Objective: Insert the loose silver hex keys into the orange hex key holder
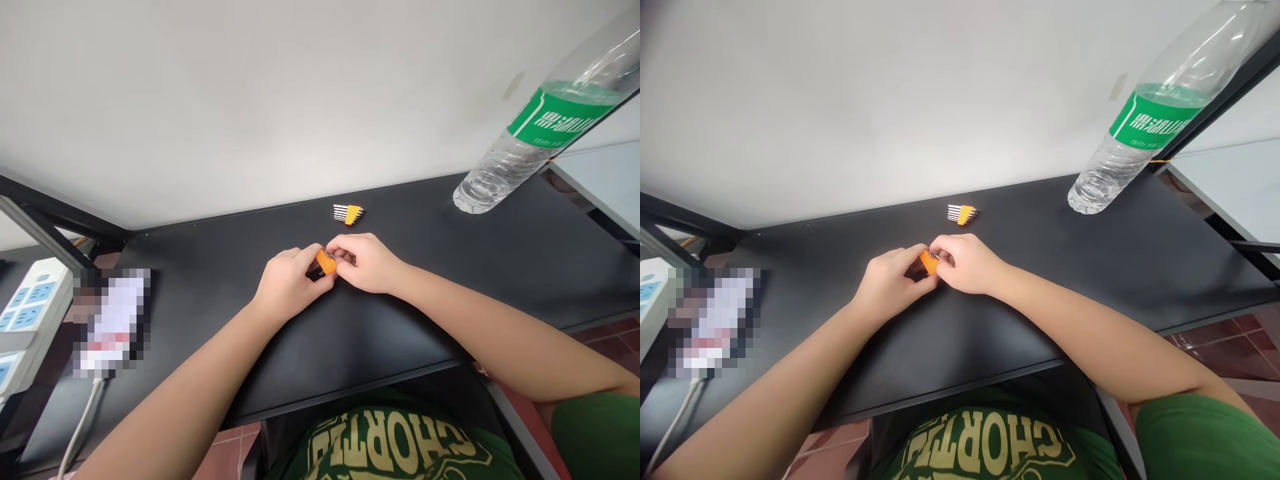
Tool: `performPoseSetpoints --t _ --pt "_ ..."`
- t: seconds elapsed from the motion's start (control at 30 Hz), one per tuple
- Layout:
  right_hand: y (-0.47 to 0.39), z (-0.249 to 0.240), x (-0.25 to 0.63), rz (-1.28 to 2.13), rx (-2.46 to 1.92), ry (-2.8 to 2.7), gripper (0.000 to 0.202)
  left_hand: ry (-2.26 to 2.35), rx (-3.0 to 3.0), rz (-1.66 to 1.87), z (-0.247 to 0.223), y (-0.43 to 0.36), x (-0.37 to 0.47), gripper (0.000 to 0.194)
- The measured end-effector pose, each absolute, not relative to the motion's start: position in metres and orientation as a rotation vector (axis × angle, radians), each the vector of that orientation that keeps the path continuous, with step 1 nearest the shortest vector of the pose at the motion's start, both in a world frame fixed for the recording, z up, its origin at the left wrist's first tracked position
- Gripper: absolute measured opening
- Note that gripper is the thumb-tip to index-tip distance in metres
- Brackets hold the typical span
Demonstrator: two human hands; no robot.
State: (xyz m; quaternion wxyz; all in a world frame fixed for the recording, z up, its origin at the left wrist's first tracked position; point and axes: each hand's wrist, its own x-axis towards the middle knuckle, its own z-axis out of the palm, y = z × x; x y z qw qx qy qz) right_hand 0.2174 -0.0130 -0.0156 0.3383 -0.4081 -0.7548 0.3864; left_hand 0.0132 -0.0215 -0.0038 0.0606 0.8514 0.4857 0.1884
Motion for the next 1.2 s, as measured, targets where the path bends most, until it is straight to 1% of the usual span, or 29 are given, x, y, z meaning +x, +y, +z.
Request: performPoseSetpoints --t 0.13,0.3,0.37,0.43,0.53,0.63,0.7,0.77,0.9,1.03,1.07,1.2 --pt "-0.013 -0.015 0.218 1.019 -1.045 -1.966 0.011 1.485 2.589 0.528 -0.005 -0.021 0.012 0.014" --pt "-0.013 -0.015 0.219 1.227 -1.089 -1.860 0.018 1.474 2.605 0.515 -0.005 -0.021 0.011 0.020" --pt "-0.012 -0.014 0.220 1.247 -1.098 -1.860 0.018 1.464 2.611 0.509 -0.005 -0.021 0.011 0.021" --pt "-0.011 -0.014 0.221 1.142 -1.120 -1.920 0.017 1.460 2.616 0.498 -0.005 -0.020 0.011 0.020" --pt "-0.005 -0.013 0.228 0.838 -1.184 -2.022 0.018 1.486 2.591 0.477 -0.005 -0.019 0.010 0.021" --pt "0.007 -0.015 0.239 0.576 -1.325 -2.101 0.020 1.521 2.546 0.460 -0.006 -0.018 0.008 0.025" --pt "0.014 -0.017 0.246 0.482 -1.449 -2.182 0.020 1.532 2.526 0.450 -0.006 -0.018 0.008 0.025" --pt "0.018 -0.019 0.249 0.436 -1.525 -2.272 0.020 1.528 2.519 0.454 -0.006 -0.017 0.008 0.026" --pt "0.014 -0.019 0.247 0.416 -1.524 -2.391 0.020 1.521 2.522 0.463 -0.005 -0.017 0.009 0.028" --pt "0.007 -0.016 0.244 0.507 -1.492 -2.442 0.032 1.527 2.517 0.451 -0.005 -0.017 0.009 0.029" --pt "0.005 -0.016 0.244 0.513 -1.472 -2.465 0.031 1.521 2.516 0.450 -0.005 -0.017 0.009 0.029" --pt "-0.001 -0.013 0.240 0.478 -1.414 -2.536 0.014 1.506 2.498 0.458 -0.004 -0.017 0.009 0.027"
